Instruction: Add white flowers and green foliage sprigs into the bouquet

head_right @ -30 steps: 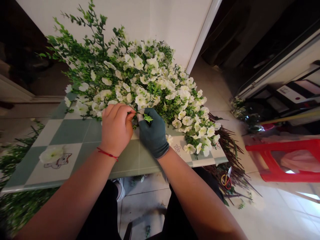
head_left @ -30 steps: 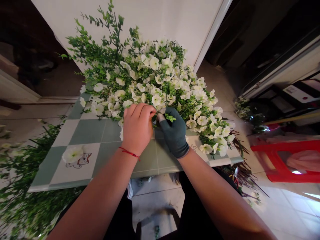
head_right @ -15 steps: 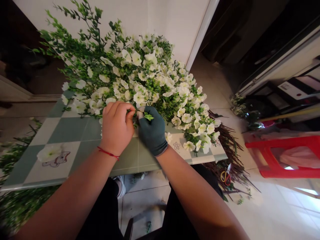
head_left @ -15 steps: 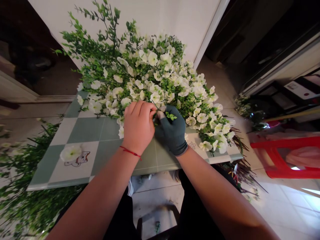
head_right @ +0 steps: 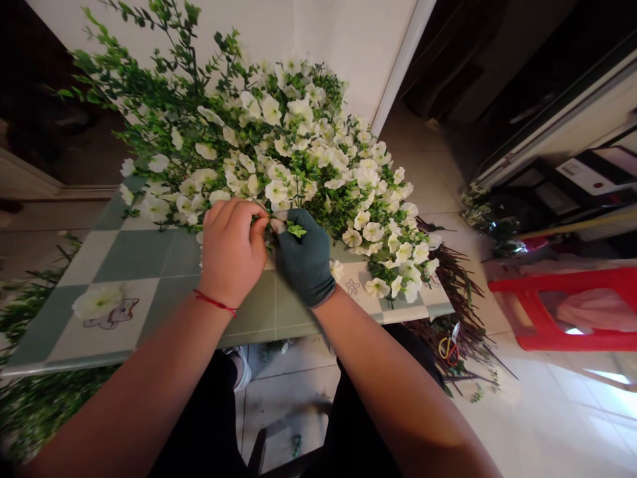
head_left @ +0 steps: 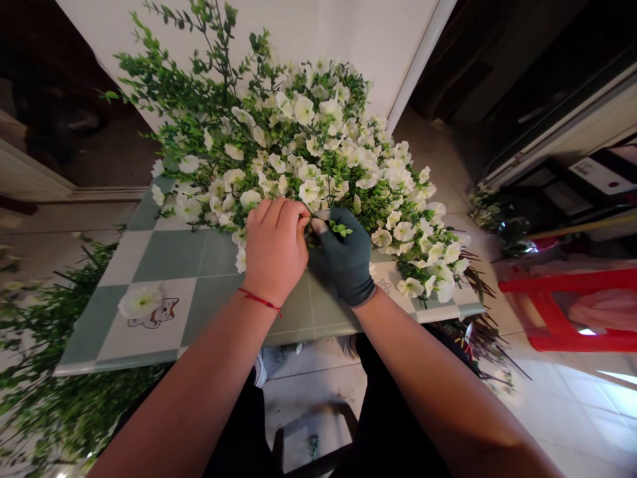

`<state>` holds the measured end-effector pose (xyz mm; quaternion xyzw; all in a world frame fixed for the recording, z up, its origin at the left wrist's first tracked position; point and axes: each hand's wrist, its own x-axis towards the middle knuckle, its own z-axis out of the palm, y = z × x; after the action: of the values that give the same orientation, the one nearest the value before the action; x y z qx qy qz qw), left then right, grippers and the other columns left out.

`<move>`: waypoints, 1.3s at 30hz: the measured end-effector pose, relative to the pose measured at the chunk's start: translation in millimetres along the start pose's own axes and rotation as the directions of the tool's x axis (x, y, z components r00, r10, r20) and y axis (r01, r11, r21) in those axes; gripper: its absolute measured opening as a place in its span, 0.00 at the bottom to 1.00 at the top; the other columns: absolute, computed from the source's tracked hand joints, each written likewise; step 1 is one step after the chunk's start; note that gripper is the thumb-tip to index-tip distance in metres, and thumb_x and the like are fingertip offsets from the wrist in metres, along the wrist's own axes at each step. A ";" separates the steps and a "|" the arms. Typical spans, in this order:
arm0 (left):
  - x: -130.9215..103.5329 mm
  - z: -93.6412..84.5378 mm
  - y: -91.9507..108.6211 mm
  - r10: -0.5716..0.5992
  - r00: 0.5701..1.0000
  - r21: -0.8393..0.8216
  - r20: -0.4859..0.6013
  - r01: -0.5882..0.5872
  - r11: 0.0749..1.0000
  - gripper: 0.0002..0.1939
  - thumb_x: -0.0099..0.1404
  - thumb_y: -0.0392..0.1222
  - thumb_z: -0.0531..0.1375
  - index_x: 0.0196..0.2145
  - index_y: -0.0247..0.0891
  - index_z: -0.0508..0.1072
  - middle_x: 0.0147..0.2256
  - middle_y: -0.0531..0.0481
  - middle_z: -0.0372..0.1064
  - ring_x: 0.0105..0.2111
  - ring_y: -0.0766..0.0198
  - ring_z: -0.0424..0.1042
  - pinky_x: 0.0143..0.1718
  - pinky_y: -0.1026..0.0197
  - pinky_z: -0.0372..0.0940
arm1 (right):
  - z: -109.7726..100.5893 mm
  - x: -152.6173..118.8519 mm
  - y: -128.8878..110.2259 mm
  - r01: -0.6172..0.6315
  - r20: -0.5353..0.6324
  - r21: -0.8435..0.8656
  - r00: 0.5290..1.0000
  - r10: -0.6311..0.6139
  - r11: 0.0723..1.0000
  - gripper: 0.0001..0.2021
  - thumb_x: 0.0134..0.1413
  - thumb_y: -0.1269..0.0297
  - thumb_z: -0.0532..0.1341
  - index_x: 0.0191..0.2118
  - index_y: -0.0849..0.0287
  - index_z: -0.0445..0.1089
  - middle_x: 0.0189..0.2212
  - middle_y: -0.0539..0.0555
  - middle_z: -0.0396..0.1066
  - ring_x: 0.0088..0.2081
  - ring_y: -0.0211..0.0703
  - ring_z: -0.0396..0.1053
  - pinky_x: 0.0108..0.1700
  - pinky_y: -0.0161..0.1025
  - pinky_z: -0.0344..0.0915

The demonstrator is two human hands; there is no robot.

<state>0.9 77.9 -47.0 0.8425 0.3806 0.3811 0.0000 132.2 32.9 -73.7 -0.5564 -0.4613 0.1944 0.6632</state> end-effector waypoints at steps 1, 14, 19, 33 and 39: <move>-0.2 0.2 0.3 0.005 1.000 0.004 0.009 -0.005 1.000 0.08 0.77 0.31 0.57 0.41 0.43 0.71 0.42 0.43 0.77 0.45 0.45 0.73 0.48 0.44 0.65 | -0.7 0.5 -0.5 0.000 -0.005 0.001 1.000 0.000 1.000 0.09 0.64 0.53 0.68 0.40 0.53 0.79 0.38 0.52 0.83 0.41 0.46 0.79 0.46 0.44 0.78; -1.8 1.2 1.3 -0.018 0.998 -0.046 -0.054 0.015 0.999 0.09 0.77 0.29 0.58 0.46 0.43 0.72 0.45 0.43 0.78 0.48 0.45 0.73 0.49 0.45 0.66 | 2.1 -1.5 -4.8 -0.027 -0.020 0.061 0.999 0.028 0.998 0.08 0.64 0.54 0.68 0.42 0.52 0.78 0.38 0.51 0.83 0.39 0.45 0.79 0.45 0.44 0.78; -0.3 -2.1 1.2 -0.066 0.990 -0.144 -0.122 0.048 0.988 0.10 0.77 0.30 0.59 0.50 0.44 0.74 0.49 0.44 0.78 0.51 0.47 0.74 0.54 0.45 0.66 | 3.1 -2.4 -7.2 -0.022 -0.026 0.126 0.999 0.026 0.992 0.09 0.64 0.55 0.68 0.43 0.53 0.78 0.41 0.52 0.84 0.43 0.45 0.80 0.52 0.46 0.79; -1.8 1.7 -1.6 -0.111 0.978 -0.263 -0.177 0.062 0.963 0.10 0.78 0.32 0.59 0.52 0.42 0.74 0.49 0.45 0.78 0.53 0.51 0.76 0.57 0.50 0.68 | 2.0 -0.1 -5.6 0.026 -0.095 0.085 0.995 -0.018 0.996 0.09 0.65 0.56 0.68 0.43 0.54 0.77 0.40 0.52 0.84 0.41 0.43 0.79 0.48 0.43 0.77; -1.4 0.3 -1.7 -0.147 0.971 -0.331 -0.189 0.078 0.941 0.09 0.80 0.37 0.59 0.53 0.42 0.76 0.50 0.45 0.78 0.54 0.52 0.76 0.59 0.50 0.68 | 3.6 0.4 -4.1 0.047 -0.129 0.080 0.991 -0.037 0.996 0.07 0.64 0.57 0.69 0.43 0.54 0.77 0.39 0.52 0.84 0.42 0.43 0.79 0.49 0.43 0.78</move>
<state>-0.6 78.3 -48.6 0.7630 0.3590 0.5243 0.1186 128.4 34.0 -69.9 -0.5298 -0.4212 0.1635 0.7177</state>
